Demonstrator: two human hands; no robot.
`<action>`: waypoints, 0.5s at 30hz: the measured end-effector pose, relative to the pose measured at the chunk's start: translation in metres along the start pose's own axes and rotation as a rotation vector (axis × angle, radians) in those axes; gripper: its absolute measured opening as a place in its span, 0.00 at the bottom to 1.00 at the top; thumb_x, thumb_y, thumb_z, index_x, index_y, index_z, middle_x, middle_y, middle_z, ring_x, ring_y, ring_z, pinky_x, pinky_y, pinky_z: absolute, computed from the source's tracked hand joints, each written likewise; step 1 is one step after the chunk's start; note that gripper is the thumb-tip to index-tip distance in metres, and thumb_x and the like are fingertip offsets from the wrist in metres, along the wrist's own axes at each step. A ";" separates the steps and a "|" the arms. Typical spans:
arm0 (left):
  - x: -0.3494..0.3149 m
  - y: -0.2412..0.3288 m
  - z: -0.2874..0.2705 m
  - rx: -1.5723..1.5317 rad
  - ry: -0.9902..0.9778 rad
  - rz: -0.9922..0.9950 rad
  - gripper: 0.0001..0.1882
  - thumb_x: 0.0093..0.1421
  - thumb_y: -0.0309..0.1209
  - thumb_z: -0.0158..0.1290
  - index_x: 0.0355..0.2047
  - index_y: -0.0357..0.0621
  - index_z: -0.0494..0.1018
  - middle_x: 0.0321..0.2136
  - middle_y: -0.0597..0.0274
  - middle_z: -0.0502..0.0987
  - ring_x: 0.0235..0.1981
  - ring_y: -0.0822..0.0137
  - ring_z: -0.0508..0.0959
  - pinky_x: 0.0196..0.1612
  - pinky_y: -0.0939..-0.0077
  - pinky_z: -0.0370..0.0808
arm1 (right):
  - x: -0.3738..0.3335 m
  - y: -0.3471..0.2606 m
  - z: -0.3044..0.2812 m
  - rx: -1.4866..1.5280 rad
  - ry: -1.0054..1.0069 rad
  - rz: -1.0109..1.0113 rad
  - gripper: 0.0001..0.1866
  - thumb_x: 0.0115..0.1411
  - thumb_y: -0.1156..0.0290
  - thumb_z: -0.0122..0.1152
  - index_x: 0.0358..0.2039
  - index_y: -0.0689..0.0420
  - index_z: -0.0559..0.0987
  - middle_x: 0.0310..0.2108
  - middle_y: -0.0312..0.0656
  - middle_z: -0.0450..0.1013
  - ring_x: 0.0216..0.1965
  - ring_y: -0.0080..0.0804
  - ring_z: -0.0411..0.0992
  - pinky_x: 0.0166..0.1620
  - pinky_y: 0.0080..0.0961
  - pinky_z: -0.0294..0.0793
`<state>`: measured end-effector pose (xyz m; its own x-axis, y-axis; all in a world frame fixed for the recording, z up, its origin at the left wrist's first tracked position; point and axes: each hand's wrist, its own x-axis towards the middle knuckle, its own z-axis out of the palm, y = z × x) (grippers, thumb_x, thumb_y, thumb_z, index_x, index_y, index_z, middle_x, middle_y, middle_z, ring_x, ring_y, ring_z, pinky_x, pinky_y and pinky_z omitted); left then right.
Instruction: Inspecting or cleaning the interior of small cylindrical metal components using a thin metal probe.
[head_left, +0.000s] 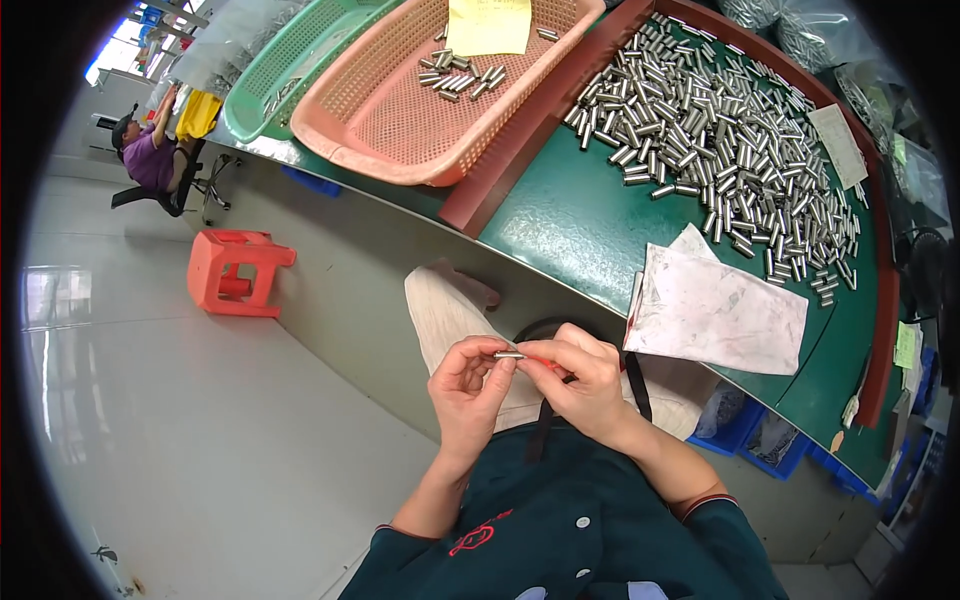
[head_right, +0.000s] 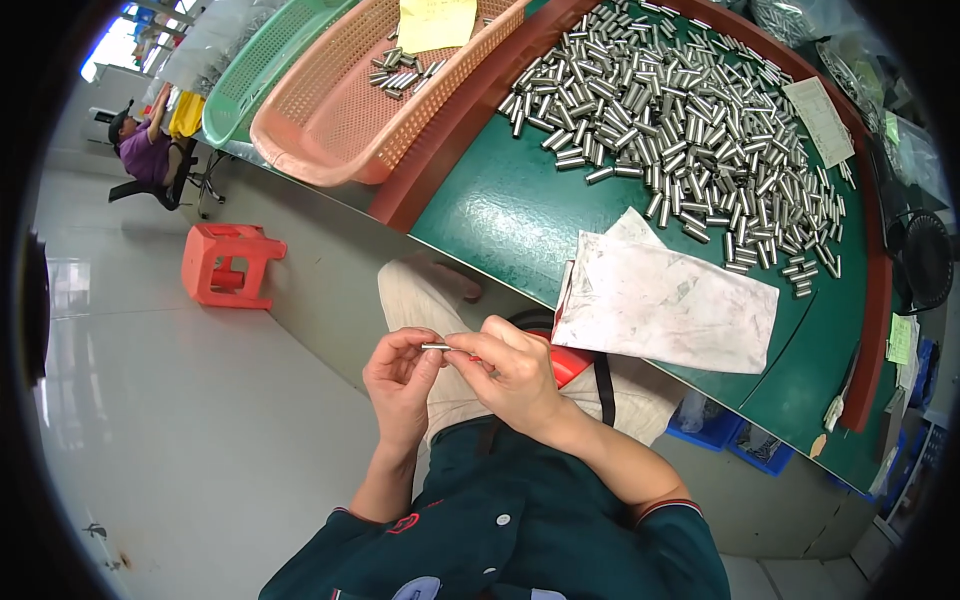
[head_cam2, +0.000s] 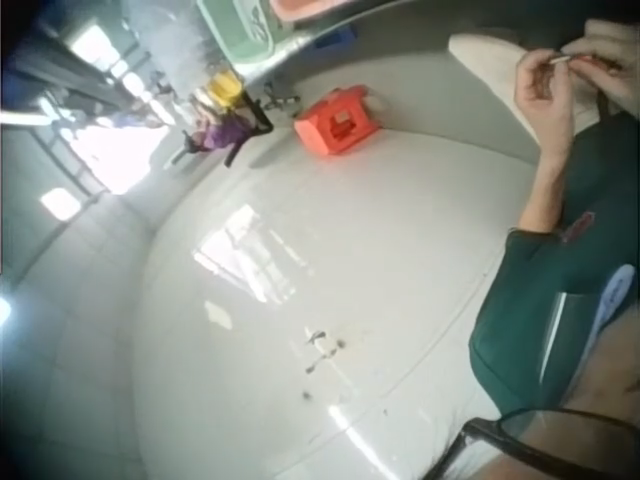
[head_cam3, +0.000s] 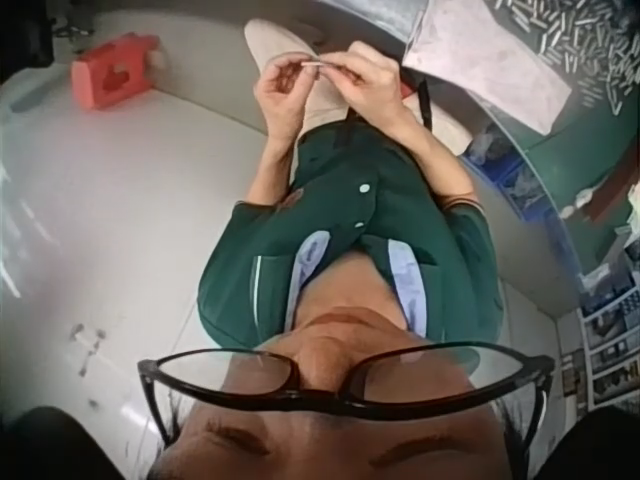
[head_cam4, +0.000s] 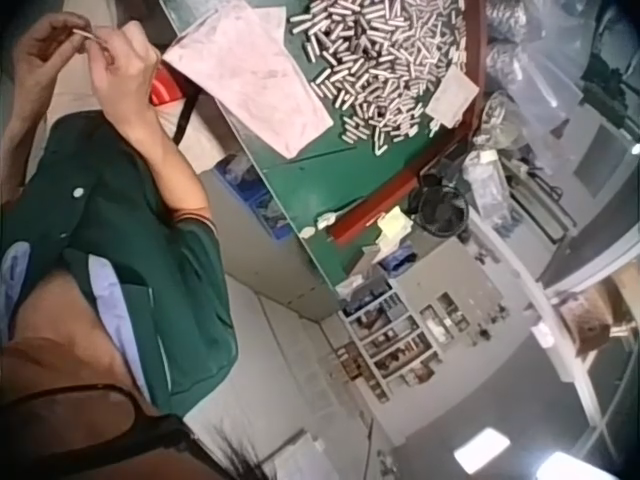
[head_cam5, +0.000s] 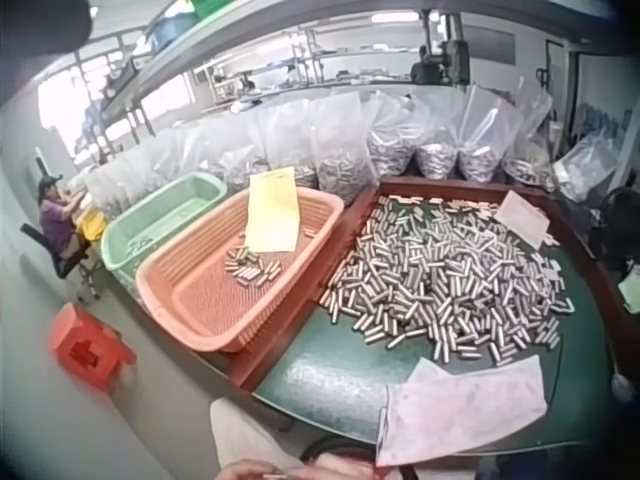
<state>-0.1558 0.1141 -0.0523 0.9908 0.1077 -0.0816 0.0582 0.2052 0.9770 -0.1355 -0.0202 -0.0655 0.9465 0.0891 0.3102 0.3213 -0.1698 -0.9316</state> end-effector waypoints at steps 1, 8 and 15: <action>0.001 0.000 -0.001 0.042 -0.024 0.022 0.09 0.52 0.16 0.49 0.35 0.32 0.67 0.32 0.60 0.71 0.34 0.74 0.71 0.38 0.84 0.69 | 0.000 0.000 -0.001 -0.006 0.003 -0.013 0.08 0.42 0.81 0.63 0.27 0.62 0.76 0.17 0.38 0.64 0.13 0.23 0.65 0.16 0.18 0.62; 0.004 0.001 -0.005 0.227 -0.088 0.106 0.10 0.50 0.16 0.51 0.34 0.33 0.69 0.33 0.59 0.71 0.34 0.73 0.72 0.37 0.83 0.69 | 0.001 0.000 -0.004 0.075 -0.018 0.064 0.05 0.44 0.81 0.61 0.25 0.62 0.76 0.16 0.38 0.64 0.14 0.23 0.65 0.16 0.18 0.61; 0.005 0.003 -0.007 0.233 -0.128 0.088 0.10 0.50 0.13 0.48 0.35 0.32 0.67 0.33 0.56 0.71 0.33 0.71 0.72 0.38 0.81 0.70 | 0.001 0.002 -0.004 0.183 -0.065 0.238 0.04 0.47 0.82 0.58 0.26 0.64 0.76 0.18 0.34 0.66 0.16 0.12 0.59 0.17 0.12 0.55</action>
<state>-0.1510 0.1219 -0.0509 0.9998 -0.0113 0.0167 -0.0170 -0.0305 0.9994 -0.1340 -0.0247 -0.0659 0.9886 0.1320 0.0720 0.0745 -0.0146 -0.9971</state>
